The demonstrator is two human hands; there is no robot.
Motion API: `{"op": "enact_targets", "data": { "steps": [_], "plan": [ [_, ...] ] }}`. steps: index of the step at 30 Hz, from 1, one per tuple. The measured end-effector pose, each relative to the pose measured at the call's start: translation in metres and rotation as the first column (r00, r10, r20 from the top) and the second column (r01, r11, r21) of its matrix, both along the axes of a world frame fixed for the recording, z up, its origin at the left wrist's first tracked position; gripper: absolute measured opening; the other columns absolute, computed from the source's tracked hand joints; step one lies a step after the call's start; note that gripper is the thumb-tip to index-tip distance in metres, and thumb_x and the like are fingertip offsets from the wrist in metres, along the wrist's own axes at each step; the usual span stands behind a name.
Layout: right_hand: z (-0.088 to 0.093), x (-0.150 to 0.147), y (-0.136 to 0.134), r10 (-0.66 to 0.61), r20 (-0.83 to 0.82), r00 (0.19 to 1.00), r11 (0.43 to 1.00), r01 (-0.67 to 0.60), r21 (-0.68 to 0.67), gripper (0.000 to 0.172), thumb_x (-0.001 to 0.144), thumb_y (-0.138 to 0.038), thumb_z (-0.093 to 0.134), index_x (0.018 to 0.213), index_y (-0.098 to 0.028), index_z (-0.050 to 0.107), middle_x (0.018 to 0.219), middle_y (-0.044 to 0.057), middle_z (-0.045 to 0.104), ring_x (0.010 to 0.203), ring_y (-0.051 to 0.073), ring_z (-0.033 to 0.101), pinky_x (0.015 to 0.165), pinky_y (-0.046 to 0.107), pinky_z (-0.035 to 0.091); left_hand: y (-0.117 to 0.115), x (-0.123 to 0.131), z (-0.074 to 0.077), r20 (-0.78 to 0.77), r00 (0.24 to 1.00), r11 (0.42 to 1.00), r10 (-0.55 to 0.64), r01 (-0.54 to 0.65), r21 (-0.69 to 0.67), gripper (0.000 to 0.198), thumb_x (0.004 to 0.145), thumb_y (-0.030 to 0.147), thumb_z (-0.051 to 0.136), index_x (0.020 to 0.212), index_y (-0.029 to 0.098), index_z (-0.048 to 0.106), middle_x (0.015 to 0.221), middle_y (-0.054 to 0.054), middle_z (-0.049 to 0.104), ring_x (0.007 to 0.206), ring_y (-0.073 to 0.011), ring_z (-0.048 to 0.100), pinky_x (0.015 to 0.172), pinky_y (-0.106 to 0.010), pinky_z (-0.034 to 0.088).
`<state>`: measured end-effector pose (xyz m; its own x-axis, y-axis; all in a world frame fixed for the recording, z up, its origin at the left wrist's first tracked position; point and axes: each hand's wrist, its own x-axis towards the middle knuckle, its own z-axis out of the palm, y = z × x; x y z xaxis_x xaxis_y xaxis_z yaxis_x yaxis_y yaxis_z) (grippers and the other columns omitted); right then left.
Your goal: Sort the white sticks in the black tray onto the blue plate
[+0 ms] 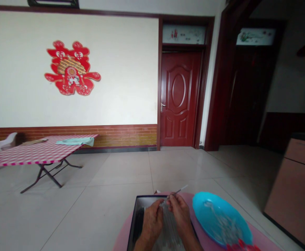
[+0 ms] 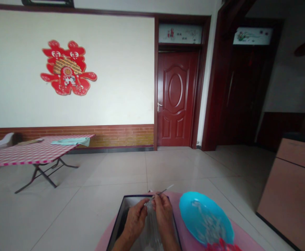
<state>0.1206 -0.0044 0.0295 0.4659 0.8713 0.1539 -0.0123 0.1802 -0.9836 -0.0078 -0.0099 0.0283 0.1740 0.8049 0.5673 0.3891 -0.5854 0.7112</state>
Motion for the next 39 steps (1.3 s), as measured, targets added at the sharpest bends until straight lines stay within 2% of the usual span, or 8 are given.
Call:
{"op": "enact_targets", "data": {
  "steps": [8, 12, 16, 20, 26, 29, 33, 39],
  "plan": [
    [0.007, -0.007, -0.009, 0.122, 0.079, 0.989, 0.991, -0.118, -0.057, 0.029, 0.070, -0.044, 0.057, 0.082, -0.019, 0.068, 0.081, 0.005, 0.071, 0.079, 0.022, 0.065, 0.066, 0.029, 0.049, -0.003, 0.000, 0.008, 0.001, 1.000, 1.000, -0.021, 0.021, -0.006, 0.033, 0.087, 0.032, 0.043, 0.105, 0.022, 0.069, 0.075, -0.005, 0.073, 0.065, -0.0182, 0.067, 0.066, -0.026, 0.053],
    [0.017, -0.013, -0.015, 0.224, 0.003, 0.975, 0.972, -0.223, -0.069, 0.029, 0.070, -0.041, 0.060, 0.087, -0.020, 0.069, 0.089, 0.006, 0.072, 0.086, 0.023, 0.065, 0.065, 0.029, 0.050, 0.001, -0.002, 0.007, -0.045, 0.999, 0.997, 0.012, -0.015, -0.074, 0.033, 0.090, 0.033, 0.041, 0.097, 0.024, 0.072, 0.076, -0.003, 0.074, 0.065, -0.0168, 0.068, 0.064, -0.023, 0.049],
    [0.018, -0.006, -0.012, 0.038, -0.101, 0.994, 0.999, -0.041, -0.031, 0.046, 0.071, -0.048, 0.058, 0.105, -0.017, 0.063, 0.094, 0.007, 0.070, 0.079, 0.021, 0.065, 0.056, 0.026, 0.049, 0.002, -0.005, 0.008, -0.146, 0.983, 0.985, 0.109, -0.127, -0.119, 0.032, 0.087, 0.030, 0.044, 0.080, 0.024, 0.074, 0.060, -0.003, 0.070, 0.055, -0.0158, 0.065, 0.056, -0.021, 0.045],
    [0.013, 0.007, -0.005, -0.131, -0.142, 0.981, 0.991, 0.130, -0.015, 0.046, 0.072, -0.049, 0.057, 0.104, -0.016, 0.059, 0.077, 0.004, 0.069, 0.068, 0.018, 0.064, 0.054, 0.026, 0.049, 0.002, -0.007, 0.009, -0.167, 0.983, 0.986, 0.080, -0.102, -0.128, 0.031, 0.086, 0.031, 0.045, 0.081, 0.023, 0.075, 0.063, -0.003, 0.071, 0.058, -0.0164, 0.066, 0.059, -0.022, 0.046],
    [0.016, 0.004, -0.006, -0.098, -0.130, 0.987, 0.995, 0.094, -0.037, 0.038, 0.067, -0.048, 0.063, 0.089, -0.017, 0.060, 0.071, 0.003, 0.068, 0.067, 0.019, 0.065, 0.053, 0.026, 0.049, 0.006, -0.008, -0.004, -0.064, 0.998, 1.000, 0.009, -0.009, -0.006, 0.031, 0.086, 0.031, 0.046, 0.104, 0.024, 0.071, 0.091, -0.007, 0.074, 0.084, -0.0204, 0.069, 0.081, -0.030, 0.052],
    [0.020, -0.001, -0.008, -0.053, -0.049, 0.997, 0.998, 0.052, -0.025, 0.034, 0.070, -0.049, 0.058, 0.083, -0.017, 0.063, 0.071, 0.004, 0.069, 0.067, 0.020, 0.065, 0.055, 0.027, 0.049, 0.006, -0.005, -0.010, -0.142, 0.989, 0.997, 0.035, -0.024, 0.076, 0.034, 0.087, 0.027, 0.042, 0.110, 0.022, 0.068, 0.090, -0.009, 0.073, 0.085, -0.0214, 0.068, 0.082, -0.033, 0.053],
    [0.019, -0.007, -0.010, -0.053, 0.201, 0.978, 0.998, 0.061, -0.034, 0.028, 0.075, -0.043, 0.051, 0.081, -0.019, 0.065, 0.081, 0.006, 0.071, 0.078, 0.021, 0.065, 0.069, 0.029, 0.050, 0.006, -0.003, -0.010, -0.196, 0.980, 0.993, 0.041, -0.017, 0.119, 0.038, 0.088, 0.023, 0.038, 0.115, 0.018, 0.064, 0.097, -0.012, 0.072, 0.090, -0.0221, 0.068, 0.082, -0.034, 0.054],
    [0.021, -0.019, -0.020, -0.051, 0.598, 0.800, 0.999, 0.037, 0.035, 0.028, 0.085, -0.027, 0.042, 0.082, -0.020, 0.068, 0.089, 0.008, 0.071, 0.084, 0.018, 0.063, 0.077, 0.027, 0.045, 0.008, -0.006, -0.010, -0.133, 0.991, 0.992, 0.022, -0.006, 0.123, 0.040, 0.090, 0.022, 0.036, 0.123, 0.020, 0.058, 0.113, -0.009, 0.069, 0.095, -0.0196, 0.068, 0.086, -0.032, 0.053]
  ]
}}
